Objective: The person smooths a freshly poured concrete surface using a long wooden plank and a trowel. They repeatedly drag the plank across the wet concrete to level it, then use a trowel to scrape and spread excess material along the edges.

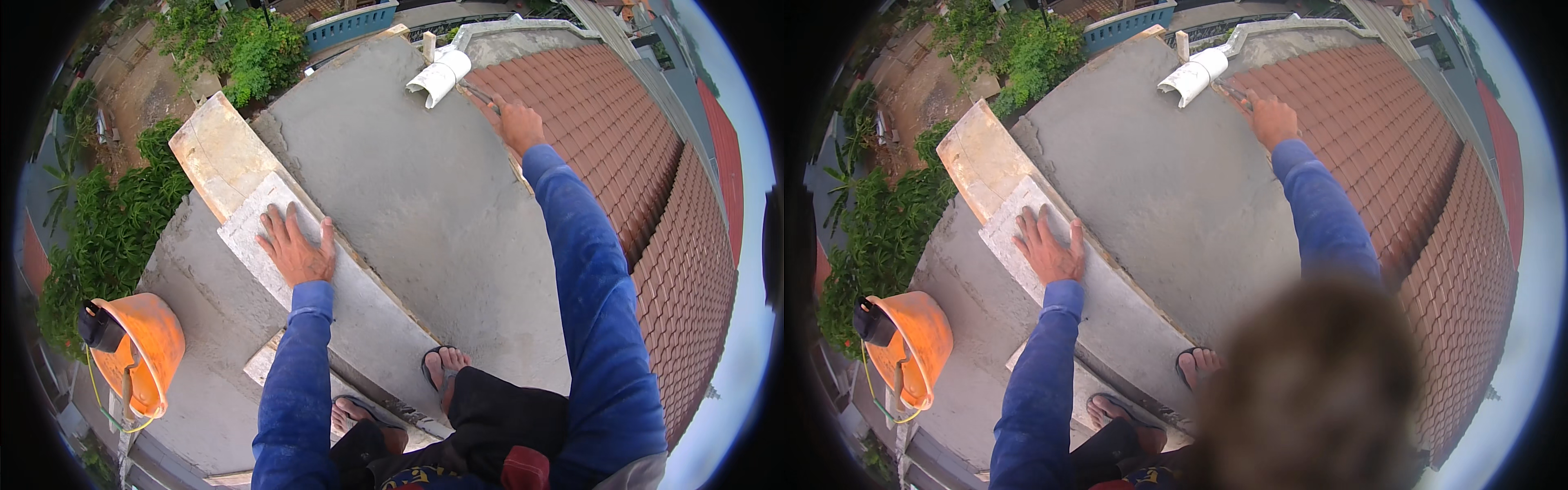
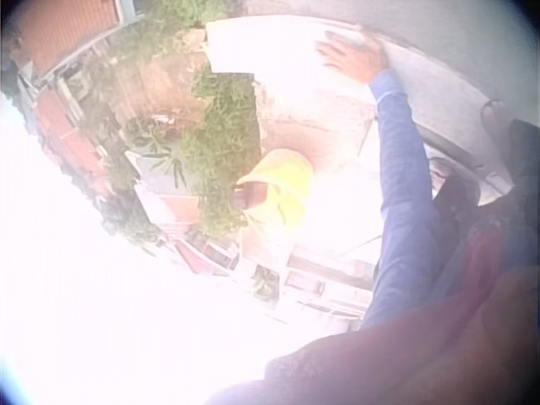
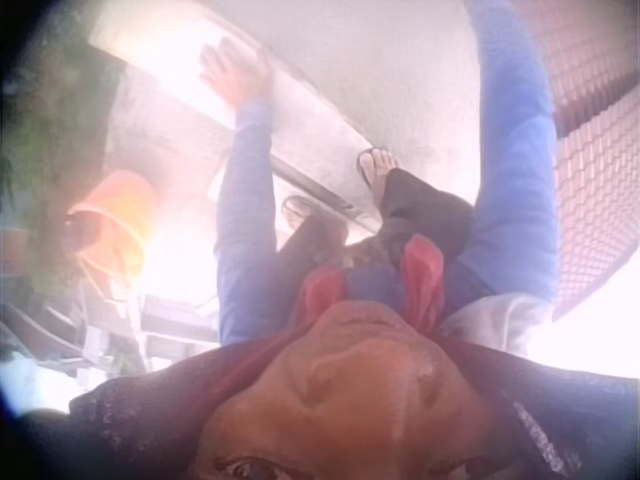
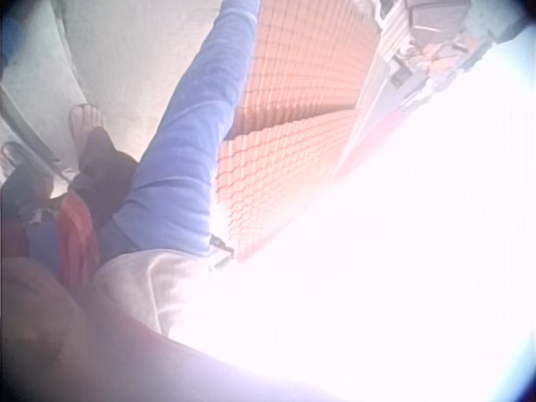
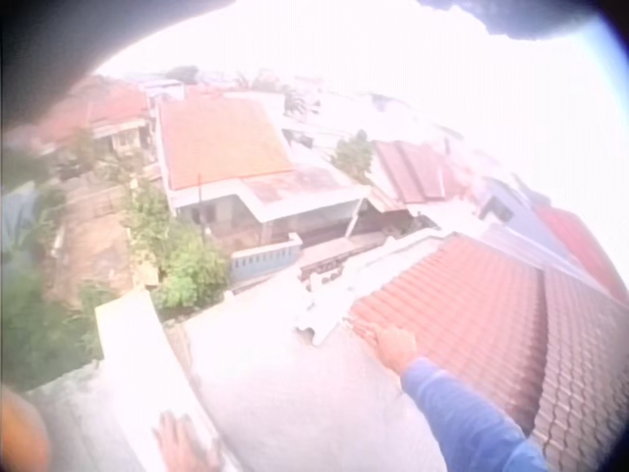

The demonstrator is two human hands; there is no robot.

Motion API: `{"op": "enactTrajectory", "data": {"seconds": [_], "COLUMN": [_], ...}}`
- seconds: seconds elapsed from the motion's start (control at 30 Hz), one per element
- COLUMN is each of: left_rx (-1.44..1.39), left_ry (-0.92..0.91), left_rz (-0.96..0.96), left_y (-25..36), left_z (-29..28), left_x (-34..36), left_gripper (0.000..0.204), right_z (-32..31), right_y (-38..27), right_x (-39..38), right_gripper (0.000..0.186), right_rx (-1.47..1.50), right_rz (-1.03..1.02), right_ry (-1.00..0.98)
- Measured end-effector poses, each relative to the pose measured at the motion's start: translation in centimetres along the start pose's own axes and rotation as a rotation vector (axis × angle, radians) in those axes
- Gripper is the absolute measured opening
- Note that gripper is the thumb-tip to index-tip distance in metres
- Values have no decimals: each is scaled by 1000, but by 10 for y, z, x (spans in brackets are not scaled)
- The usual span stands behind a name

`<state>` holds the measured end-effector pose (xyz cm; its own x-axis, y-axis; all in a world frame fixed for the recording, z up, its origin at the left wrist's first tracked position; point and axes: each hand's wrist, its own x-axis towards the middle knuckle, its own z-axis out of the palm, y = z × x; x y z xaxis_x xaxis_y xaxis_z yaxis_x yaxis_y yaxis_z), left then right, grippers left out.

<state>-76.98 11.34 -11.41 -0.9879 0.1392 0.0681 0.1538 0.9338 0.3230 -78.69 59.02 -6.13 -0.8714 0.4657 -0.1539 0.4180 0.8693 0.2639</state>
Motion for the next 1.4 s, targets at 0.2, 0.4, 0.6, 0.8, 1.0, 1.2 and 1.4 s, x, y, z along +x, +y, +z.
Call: {"op": "enactTrajectory", "data": {"seconds": [0.2, 0.4, 0.6, 0.8, 1.0, 1.2, 1.4], "left_rx": [-16, -23, 3, -4, -34, -48, -46], "left_ry": [10, 10, -6, 11, 12, 17, 12], "left_rz": [1, 5, -2, 3, 10, -5, -7], "left_y": [-2, -2, 0, 3, -1, -1, 0], "left_z": [2, 2, 2, 1, 0, 0, -1], "left_x": [-1, 0, 0, 1, 1, 1, 1], "left_gripper": [71, 71, 74, 76, 74, 73, 72], "right_z": [-14, -31, -33, -36, -27, -31, -41], "right_y": [-6, -22, -34, -37, -27, 7, 16], "right_x": [8, 30, 28, 30, 29, 22, 28], "right_gripper": [40, 42, 43, 35, 30, 31, 24], "right_rx": [-302, -518, -515, -622, -244, 29, 1012], "right_rz": [-142, -116, -62, -131, 8, 95, 165], "right_ry": [232, 210, 177, 177, 104, -142, -584]}}
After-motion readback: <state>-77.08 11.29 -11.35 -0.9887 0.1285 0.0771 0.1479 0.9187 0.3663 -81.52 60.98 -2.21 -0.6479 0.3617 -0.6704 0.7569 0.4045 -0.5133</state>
